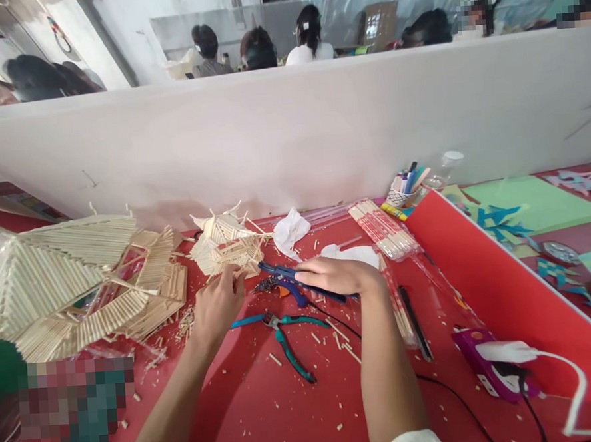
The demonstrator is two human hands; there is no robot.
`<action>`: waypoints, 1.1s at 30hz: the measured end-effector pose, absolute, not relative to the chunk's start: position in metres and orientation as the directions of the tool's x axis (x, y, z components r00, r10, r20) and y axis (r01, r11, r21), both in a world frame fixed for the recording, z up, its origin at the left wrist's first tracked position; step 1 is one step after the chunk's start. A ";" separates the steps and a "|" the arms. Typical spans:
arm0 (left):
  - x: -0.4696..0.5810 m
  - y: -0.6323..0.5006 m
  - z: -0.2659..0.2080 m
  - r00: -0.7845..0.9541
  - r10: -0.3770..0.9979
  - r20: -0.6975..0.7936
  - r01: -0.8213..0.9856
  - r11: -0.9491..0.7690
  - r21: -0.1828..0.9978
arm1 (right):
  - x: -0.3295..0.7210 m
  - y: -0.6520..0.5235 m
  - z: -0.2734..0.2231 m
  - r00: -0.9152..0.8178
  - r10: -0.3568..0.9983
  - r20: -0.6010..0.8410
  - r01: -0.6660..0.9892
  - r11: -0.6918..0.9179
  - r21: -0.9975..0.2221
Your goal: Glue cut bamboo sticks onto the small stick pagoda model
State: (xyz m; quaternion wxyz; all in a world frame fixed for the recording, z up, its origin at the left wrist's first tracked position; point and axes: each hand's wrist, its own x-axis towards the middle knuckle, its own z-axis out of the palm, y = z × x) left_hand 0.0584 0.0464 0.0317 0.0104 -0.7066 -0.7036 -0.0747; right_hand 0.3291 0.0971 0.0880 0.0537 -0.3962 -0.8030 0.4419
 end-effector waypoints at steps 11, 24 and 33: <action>0.056 0.049 0.027 0.018 0.984 0.178 0.994 -0.037 0.105 | 0.323 0.103 0.072 -0.684 0.664 -0.301 0.608 0.291 -0.739; 0.050 0.043 0.039 0.082 0.955 0.286 0.867 -0.210 0.452 | 0.312 0.100 0.078 -0.687 0.686 -0.240 0.588 0.331 -0.738; 0.054 0.042 0.032 0.080 0.944 0.321 0.878 -0.219 0.425 | 0.307 0.101 0.080 -0.703 0.678 -0.216 0.560 0.340 -0.755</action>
